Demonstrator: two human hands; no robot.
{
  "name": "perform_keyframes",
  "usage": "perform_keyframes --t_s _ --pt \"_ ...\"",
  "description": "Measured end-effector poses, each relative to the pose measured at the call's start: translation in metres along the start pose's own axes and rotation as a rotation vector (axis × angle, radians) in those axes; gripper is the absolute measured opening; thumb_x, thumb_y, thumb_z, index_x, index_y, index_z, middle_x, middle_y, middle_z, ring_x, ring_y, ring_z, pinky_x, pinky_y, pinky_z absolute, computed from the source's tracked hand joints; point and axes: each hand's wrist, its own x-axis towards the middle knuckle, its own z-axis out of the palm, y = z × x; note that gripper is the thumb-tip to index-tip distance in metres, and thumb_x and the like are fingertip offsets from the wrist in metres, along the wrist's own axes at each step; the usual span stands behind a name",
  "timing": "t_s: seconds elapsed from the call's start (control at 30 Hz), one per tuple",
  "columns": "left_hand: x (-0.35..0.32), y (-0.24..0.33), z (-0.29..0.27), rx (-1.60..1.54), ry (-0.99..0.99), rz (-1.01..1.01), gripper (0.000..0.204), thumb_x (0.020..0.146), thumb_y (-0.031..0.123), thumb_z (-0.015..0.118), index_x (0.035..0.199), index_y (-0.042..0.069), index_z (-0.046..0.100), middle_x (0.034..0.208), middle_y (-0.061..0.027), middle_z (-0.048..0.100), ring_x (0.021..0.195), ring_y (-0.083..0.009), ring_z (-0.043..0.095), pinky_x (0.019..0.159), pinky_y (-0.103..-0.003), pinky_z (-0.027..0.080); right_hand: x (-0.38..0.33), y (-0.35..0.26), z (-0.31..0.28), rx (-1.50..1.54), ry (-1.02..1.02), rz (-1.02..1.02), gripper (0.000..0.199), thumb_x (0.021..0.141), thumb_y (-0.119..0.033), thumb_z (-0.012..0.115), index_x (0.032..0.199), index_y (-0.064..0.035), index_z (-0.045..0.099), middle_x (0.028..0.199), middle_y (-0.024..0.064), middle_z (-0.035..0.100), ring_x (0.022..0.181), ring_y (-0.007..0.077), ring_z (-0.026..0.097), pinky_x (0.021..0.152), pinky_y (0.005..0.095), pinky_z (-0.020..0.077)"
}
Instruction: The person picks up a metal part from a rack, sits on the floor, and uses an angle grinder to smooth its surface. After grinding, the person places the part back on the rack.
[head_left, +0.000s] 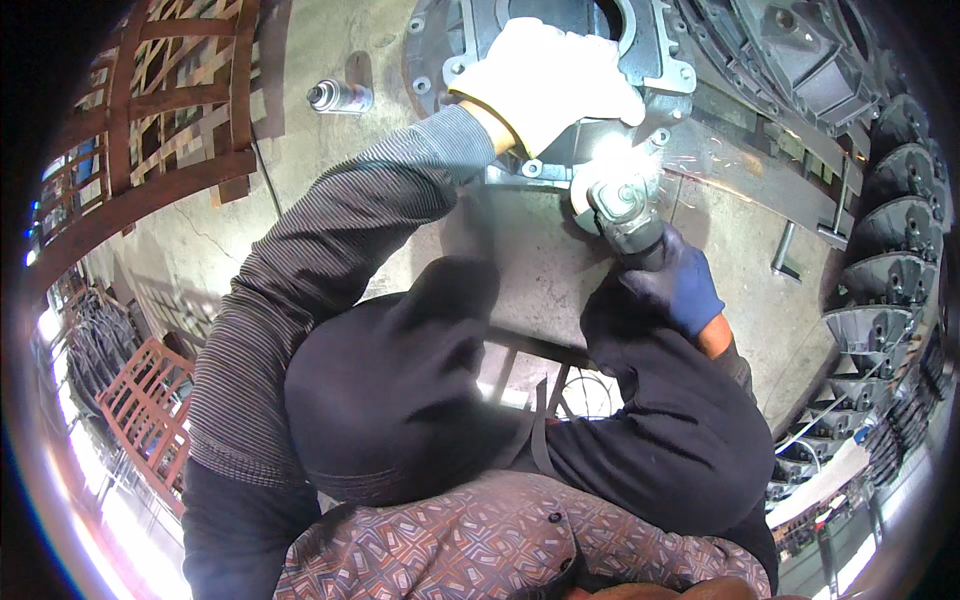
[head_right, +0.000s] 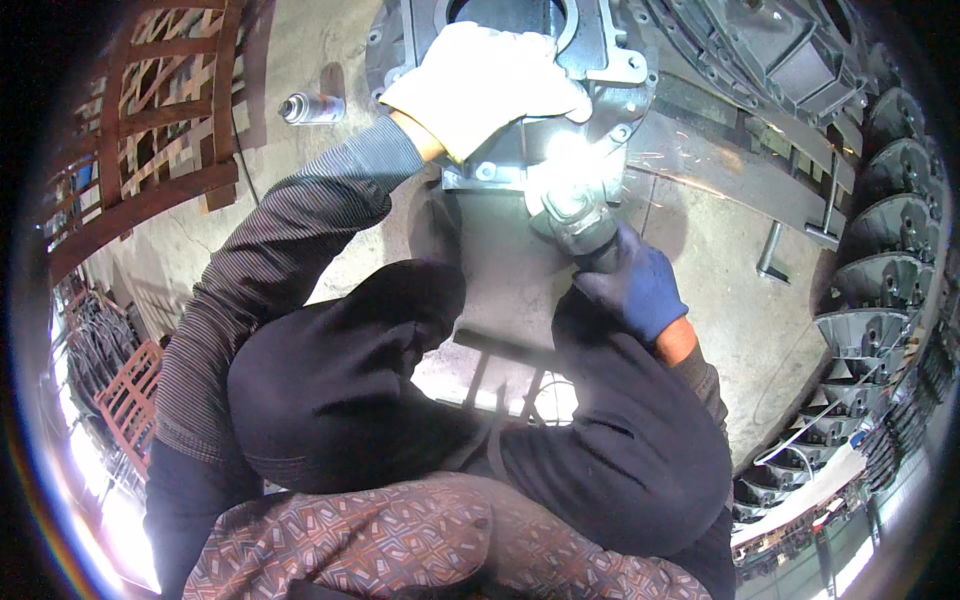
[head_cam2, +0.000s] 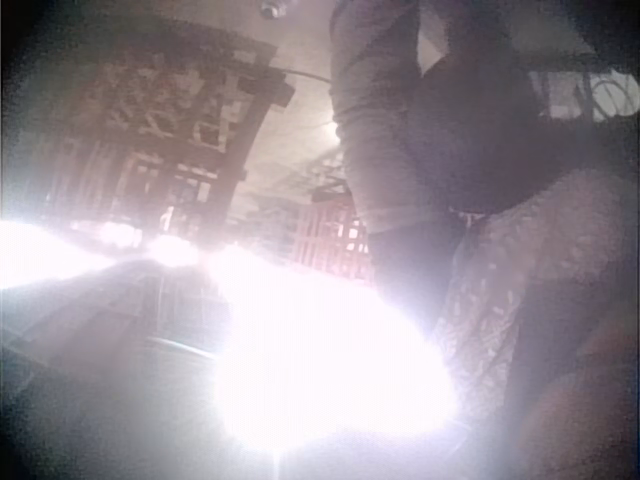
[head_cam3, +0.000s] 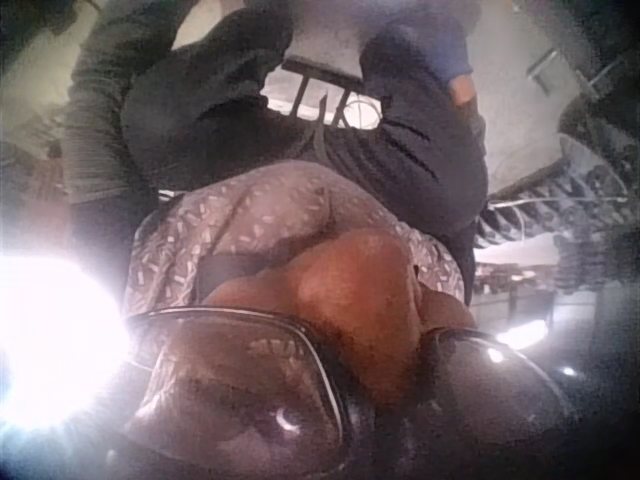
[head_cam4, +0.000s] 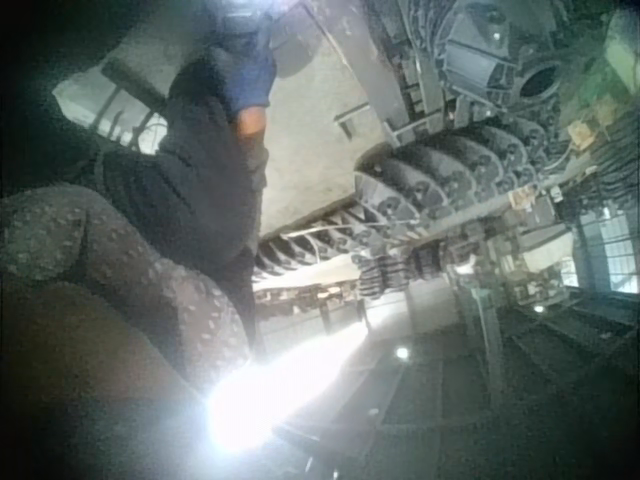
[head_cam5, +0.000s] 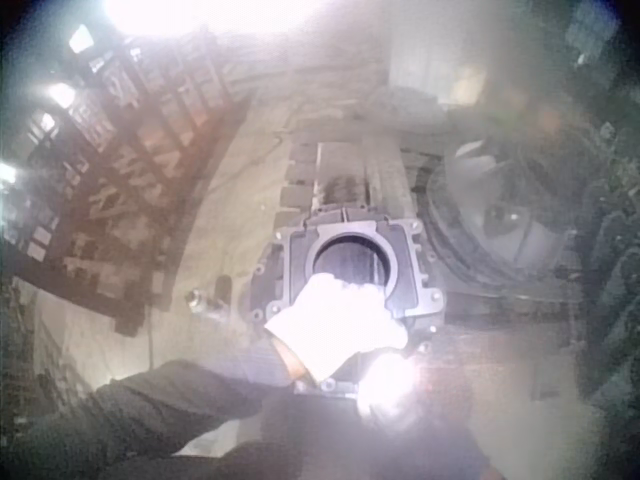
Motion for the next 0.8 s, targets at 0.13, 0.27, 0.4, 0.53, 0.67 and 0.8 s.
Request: perform_keyframes --t_s 0.13,0.27,0.4,0.53,0.67,0.8 --pt "0.000 0.000 -0.001 0.053 0.011 0.027 0.017 0.101 0.045 0.066 0.109 0.042 0.080 0.105 -0.0032 0.075 0.092 -0.0213 0.075 0.079 -0.034 0.059 0.001 -0.001 0.000 -0.005 -0.020 0.009 0.077 0.075 -0.036 0.088 0.140 -0.0049 0.060 0.113 0.0283 0.075 0.105 0.0465 0.073 0.091 0.0508 0.0590" --pt "0.001 0.001 -0.003 0.049 0.000 0.054 0.020 0.101 0.049 0.064 0.108 0.040 0.081 0.106 -0.0039 0.075 0.094 -0.0217 0.076 0.080 -0.035 0.059 -0.005 -0.001 -0.003 -0.045 -0.025 0.050 0.080 0.074 -0.036 0.088 0.142 -0.0043 0.060 0.114 0.0280 0.075 0.108 0.0459 0.073 0.093 0.0497 0.0589" --pt "0.003 0.004 -0.007 0.043 -0.017 0.010 0.022 0.102 0.050 0.063 0.109 0.039 0.080 0.107 -0.0043 0.075 0.094 -0.0227 0.076 0.082 -0.035 0.059 -0.014 -0.001 -0.005 0.066 -0.026 0.034 0.081 0.074 -0.037 0.088 0.142 -0.0030 0.060 0.115 0.0275 0.075 0.109 0.0455 0.073 0.094 0.0483 0.0590" --pt "0.004 0.006 -0.011 0.057 -0.062 -0.005 0.023 0.102 0.051 0.063 0.110 0.038 0.081 0.107 -0.0049 0.076 0.094 -0.0240 0.076 0.083 -0.035 0.060 -0.010 -0.001 -0.006 0.015 -0.011 0.026 0.079 0.074 -0.037 0.088 0.139 -0.0017 0.060 0.111 0.0280 0.076 0.106 0.0460 0.074 0.092 0.0485 0.0592" --pt "0.003 0.005 -0.008 0.088 0.012 0.022 0.020 0.101 0.049 0.065 0.110 0.041 0.081 0.106 -0.0056 0.076 0.093 -0.0245 0.076 0.082 -0.034 0.060 -0.003 0.000 -0.004 -0.001 -0.018 0.046 0.077 0.076 -0.038 0.088 0.138 -0.0013 0.061 0.108 0.0283 0.076 0.104 0.0464 0.074 0.091 0.0490 0.0593" --pt "0.001 0.001 -0.002 0.097 0.038 0.088 0.018 0.100 0.048 0.066 0.111 0.045 0.080 0.105 -0.0050 0.075 0.090 -0.0235 0.075 0.081 -0.034 0.060 -0.001 0.002 -0.003 0.003 -0.002 0.041 0.078 0.076 -0.039 0.088 0.139 -0.0013 0.061 0.108 0.0282 0.076 0.103 0.0464 0.074 0.091 0.0490 0.0593"
